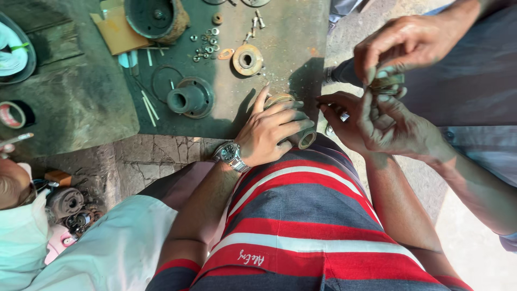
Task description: The person uses a small metal tool to scrape and clean the inside of a cylindrical metal part. They then pick up small metal rings and washers from the table and insert them into the part, assembling the components by hand.
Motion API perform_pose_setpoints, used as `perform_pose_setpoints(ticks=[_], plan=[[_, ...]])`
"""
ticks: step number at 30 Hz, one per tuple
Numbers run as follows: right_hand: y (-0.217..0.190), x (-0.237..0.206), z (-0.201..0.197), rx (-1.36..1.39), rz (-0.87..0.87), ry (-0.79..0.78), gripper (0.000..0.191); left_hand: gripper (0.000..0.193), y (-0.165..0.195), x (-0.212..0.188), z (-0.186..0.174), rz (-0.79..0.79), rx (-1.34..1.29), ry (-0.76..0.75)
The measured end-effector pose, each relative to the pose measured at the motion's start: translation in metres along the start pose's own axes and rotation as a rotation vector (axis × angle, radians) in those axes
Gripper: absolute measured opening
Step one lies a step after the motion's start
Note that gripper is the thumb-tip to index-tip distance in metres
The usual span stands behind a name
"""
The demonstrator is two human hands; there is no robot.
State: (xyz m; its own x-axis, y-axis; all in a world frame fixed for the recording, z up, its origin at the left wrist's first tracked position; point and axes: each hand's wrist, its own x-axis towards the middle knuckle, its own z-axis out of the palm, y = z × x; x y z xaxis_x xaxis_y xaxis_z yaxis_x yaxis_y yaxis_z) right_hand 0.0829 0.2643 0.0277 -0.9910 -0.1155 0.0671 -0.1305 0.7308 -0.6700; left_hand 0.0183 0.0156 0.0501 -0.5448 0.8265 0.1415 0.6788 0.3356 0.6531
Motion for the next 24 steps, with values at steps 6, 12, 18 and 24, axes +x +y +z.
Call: perform_pose_setpoints(ticks=[6, 12, 18, 24], plan=[[0.012, -0.01, -0.006, -0.246, -0.051, 0.132, 0.041, 0.047, 0.002, 0.004, 0.001, -0.018, -0.013, -0.021], [0.0, -0.005, -0.024, -0.577, -0.242, 0.132, 0.057, 0.056, -0.002, -0.003, -0.002, -0.03, -0.064, 0.026], [-0.021, -0.008, -0.028, -0.683, -0.139, 0.093, 0.058, 0.053, -0.003, -0.01, -0.007, -0.075, -0.071, 0.121], [-0.016, -0.003, -0.012, -0.138, -0.14, -0.028, 0.051, 0.065, -0.002, -0.006, -0.014, -0.101, -0.037, 0.152]])
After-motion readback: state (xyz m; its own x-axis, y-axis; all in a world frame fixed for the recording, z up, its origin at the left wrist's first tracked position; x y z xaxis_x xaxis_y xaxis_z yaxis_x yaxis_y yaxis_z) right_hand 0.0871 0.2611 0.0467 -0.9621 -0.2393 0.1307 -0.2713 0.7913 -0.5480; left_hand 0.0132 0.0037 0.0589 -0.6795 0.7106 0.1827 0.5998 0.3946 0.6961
